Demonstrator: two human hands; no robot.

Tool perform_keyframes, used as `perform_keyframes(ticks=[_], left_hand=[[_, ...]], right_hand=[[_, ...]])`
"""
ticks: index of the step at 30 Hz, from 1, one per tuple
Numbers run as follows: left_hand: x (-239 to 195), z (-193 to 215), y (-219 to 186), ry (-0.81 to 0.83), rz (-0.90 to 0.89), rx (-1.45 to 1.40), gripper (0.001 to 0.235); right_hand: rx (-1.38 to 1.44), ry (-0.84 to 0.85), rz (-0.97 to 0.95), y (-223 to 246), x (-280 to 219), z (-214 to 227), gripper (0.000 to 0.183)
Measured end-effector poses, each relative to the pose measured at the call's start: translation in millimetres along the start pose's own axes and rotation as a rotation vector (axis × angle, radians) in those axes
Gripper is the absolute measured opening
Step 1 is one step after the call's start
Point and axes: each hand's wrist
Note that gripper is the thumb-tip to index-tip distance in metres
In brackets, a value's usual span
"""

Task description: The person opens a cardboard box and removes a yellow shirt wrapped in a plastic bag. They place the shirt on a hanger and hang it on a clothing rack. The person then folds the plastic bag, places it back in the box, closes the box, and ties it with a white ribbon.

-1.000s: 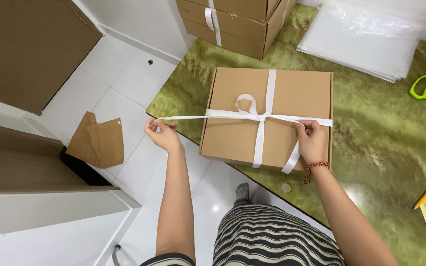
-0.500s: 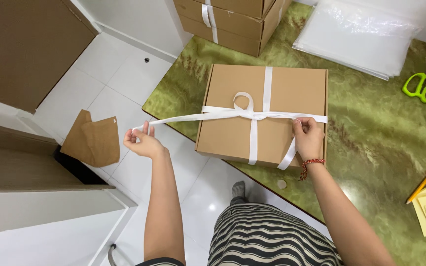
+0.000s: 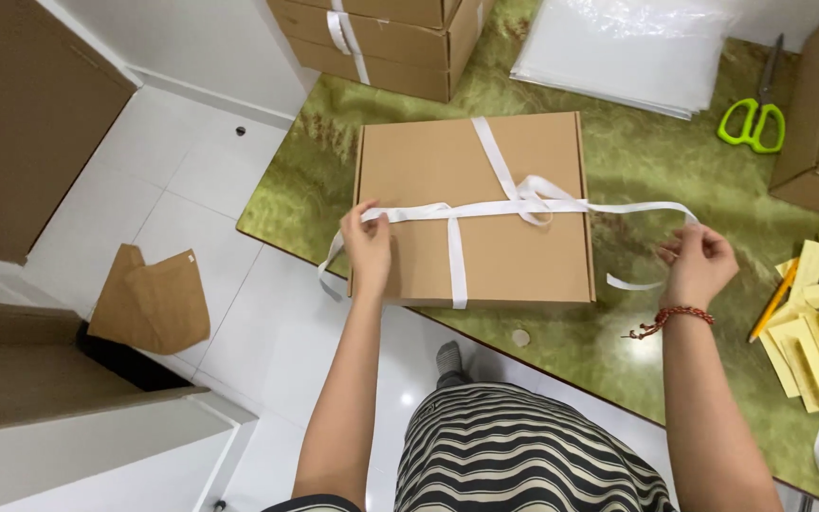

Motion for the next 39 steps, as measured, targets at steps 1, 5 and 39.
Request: perform_keyframes(ticks=[1,5,39], left_hand=[[-2.5,-11.1,0.9,0.017,-0.003,-0.003,0.025],[-25.2,-51.2,-10.8,0.327,-0.019,0.244,0.025],[-100.5,-50.7,-32.1,0.315,0.538,-0.374,0.042]], right_hand=[[0.002,-0.017,0.002,-3.8,7.7,11.8,0.007],[-0.205,-0.079,0.107,-1.3,14.7,45.8,0.018],[-0.193,1.08,-0.365,53.5,-233.2,-113.7,0.035]])
Point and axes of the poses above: each hand's wrist, its own x-axis towards the middle knuckle, its own z-axis out of the back of the hand, y = z × x, and after that the axes turned 3 degrees about -y, right-handed
